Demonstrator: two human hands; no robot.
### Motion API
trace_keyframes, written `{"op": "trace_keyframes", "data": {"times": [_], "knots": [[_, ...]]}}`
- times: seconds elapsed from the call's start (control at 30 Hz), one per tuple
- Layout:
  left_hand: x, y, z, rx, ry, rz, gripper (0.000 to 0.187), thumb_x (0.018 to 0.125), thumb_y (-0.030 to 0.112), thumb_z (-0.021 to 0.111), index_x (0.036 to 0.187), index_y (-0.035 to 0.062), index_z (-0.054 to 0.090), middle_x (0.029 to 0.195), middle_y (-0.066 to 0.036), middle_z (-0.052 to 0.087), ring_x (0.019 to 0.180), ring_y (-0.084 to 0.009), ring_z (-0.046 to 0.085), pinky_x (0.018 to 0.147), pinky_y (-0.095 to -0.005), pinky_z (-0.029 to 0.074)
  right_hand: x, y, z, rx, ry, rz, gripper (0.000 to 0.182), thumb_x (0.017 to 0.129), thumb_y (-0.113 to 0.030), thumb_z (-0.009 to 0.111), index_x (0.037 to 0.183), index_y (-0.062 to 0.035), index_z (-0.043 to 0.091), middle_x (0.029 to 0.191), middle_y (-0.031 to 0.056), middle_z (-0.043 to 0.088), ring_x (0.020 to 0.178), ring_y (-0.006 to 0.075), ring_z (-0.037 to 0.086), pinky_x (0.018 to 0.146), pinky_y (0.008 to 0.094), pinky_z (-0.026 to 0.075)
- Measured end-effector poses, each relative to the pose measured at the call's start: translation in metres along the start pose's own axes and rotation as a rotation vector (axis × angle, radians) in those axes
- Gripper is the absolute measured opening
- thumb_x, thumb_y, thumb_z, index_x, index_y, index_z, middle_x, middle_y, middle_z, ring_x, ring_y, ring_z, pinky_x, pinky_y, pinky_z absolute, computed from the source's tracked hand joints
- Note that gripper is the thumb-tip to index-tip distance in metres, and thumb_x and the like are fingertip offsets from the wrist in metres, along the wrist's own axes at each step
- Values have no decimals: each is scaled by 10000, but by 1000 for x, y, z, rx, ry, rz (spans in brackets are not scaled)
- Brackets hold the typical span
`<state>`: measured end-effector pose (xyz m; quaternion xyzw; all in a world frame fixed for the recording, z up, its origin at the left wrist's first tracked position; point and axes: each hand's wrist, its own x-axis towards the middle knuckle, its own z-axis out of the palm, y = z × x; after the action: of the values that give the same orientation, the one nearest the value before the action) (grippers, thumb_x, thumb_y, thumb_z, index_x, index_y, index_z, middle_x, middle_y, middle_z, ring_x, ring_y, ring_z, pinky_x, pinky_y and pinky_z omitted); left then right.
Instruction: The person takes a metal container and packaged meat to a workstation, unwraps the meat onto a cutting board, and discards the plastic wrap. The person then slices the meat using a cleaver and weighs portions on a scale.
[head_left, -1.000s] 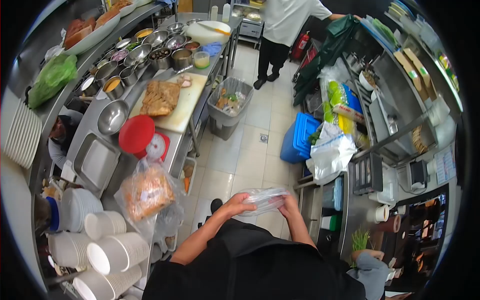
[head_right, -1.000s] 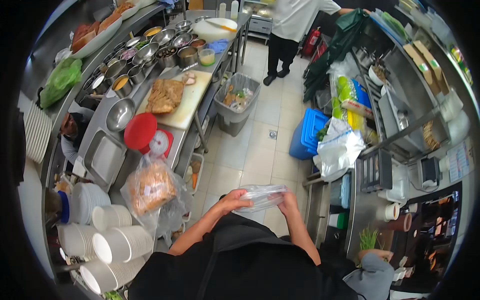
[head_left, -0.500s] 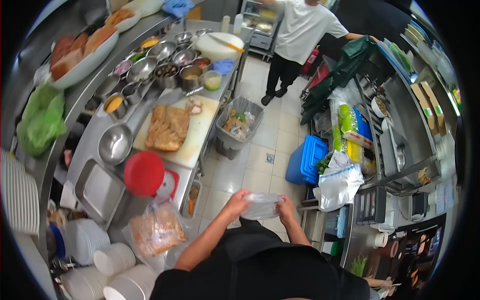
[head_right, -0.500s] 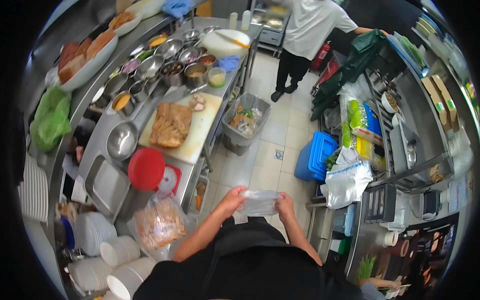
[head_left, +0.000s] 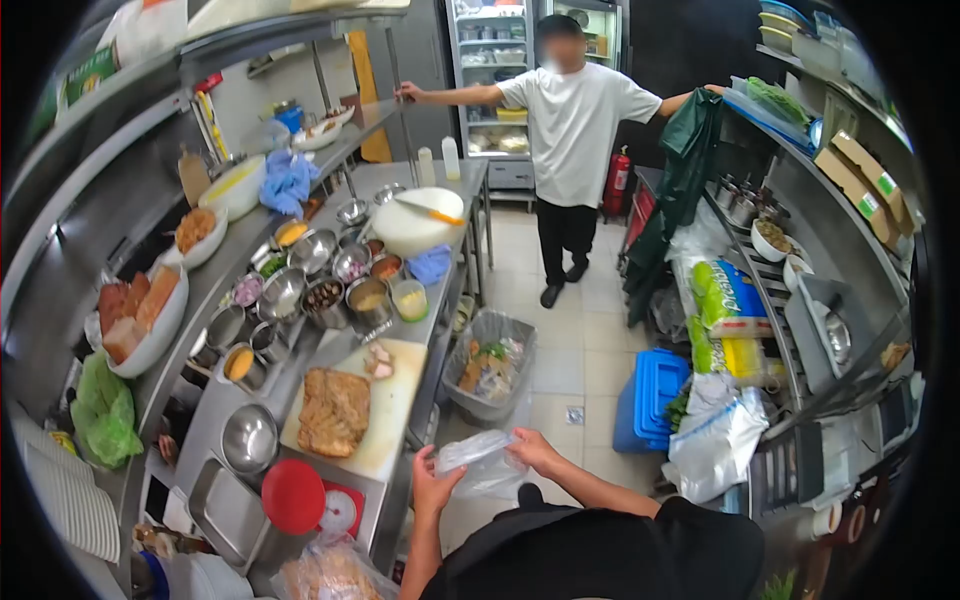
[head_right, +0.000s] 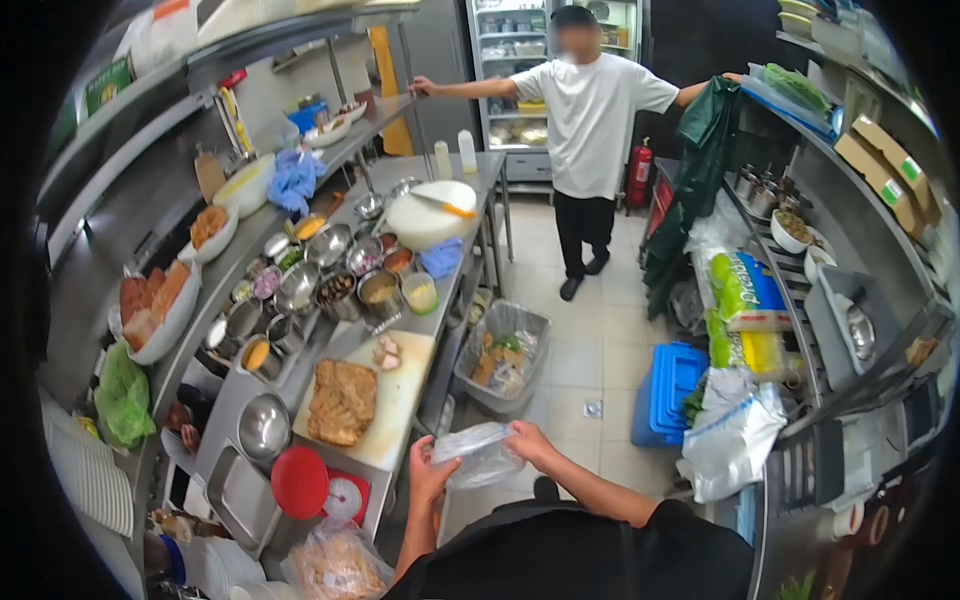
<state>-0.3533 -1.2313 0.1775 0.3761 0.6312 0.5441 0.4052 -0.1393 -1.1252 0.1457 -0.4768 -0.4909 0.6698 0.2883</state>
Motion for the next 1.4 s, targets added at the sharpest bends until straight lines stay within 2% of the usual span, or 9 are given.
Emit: {"op": "trace_keyframes", "data": {"times": [0.1, 0.27, 0.4, 0.57, 0.77, 0.83, 1.1, 1.23, 1.4], "knots": [[28, 10, 22, 475, 267, 101, 893, 539, 199, 902, 1295, 39, 453, 1111, -167, 548, 962, -273, 574, 840, -384, 488, 26, -18, -20, -271, 54, -81, 183, 814, -133, 666, 960, -25, 640, 785, 31, 626, 708, 100, 557, 613, 271, 452], [58, 34, 88, 760, -58, 489, 725, 561, 233, 869, 1200, 78, 565, 1137, -163, 574, 1081, -335, 539, 913, -427, 450, 54, -14, -54, -472, 205, -339, 296, 728, -197, 723, 951, -25, 633, 838, 145, 669, 795, 275, 657, 722, 371, 510], [76, 17, 137, 838, -62, 365, 423, 680, 171, 767, 1079, 124, 636, 1022, -131, 636, 979, -322, 611, 856, -423, 481, 66, -29, -64, -499, 149, -375, 312, 689, -168, 723, 955, -35, 628, 849, 147, 653, 823, 290, 648, 743, 367, 510], [114, 30, 141, 335, -130, 5, 210, 764, 56, 665, 965, 63, 606, 897, -105, 640, 826, -229, 632, 763, -338, 489, 54, -71, -80, -724, 358, -870, 433, 647, -93, 711, 1062, -51, 596, 908, 146, 613, 875, 312, 624, 763, 387, 504], [118, 25, 151, -158, -382, -133, 220, 813, 26, 673, 945, 77, 505, 818, 4, 567, 740, -83, 526, 671, -234, 433, 96, -35, -112, -417, 548, -451, 357, 683, 42, 635, 1022, -36, 554, 885, 105, 629, 825, 242, 623, 711, 334, 500], [121, 18, 155, -99, -338, -140, 192, 764, 9, 662, 869, 87, 522, 763, 18, 552, 694, -85, 499, 635, -250, 420, 99, -35, -117, 159, 248, -43, 317, 717, 48, 658, 1005, -38, 560, 875, 60, 631, 808, 153, 613, 696, 287, 488], [159, -49, 150, -76, 368, 72, 157, 788, -20, 547, 771, 100, 447, 712, 38, 427, 659, -76, 402, 572, -250, 362, 45, -49, -120, -21, -484, -129, 269, 799, -133, 736, 987, -48, 564, 810, 48, 636, 728, 114, 593, 671, 269, 486], [131, -31, 170, 95, 303, 125, 140, 804, -31, 515, 853, 92, 470, 735, 24, 441, 643, -89, 426, 564, -254, 376, 74, -19, -148, -492, 573, -201, 241, 756, -113, 732, 936, -62, 580, 745, 121, 616, 700, 219, 616, 631, 323, 499], [88, -15, 188, -16, -146, -197, 167, 804, -1, 561, 954, 72, 558, 803, -13, 546, 685, -97, 508, 575, -254, 420, 96, -7, -153, 158, 483, -152, 170, 829, -111, 639, 987, -66, 596, 787, 78, 639, 713, 203, 623, 608, 348, 506]]}}
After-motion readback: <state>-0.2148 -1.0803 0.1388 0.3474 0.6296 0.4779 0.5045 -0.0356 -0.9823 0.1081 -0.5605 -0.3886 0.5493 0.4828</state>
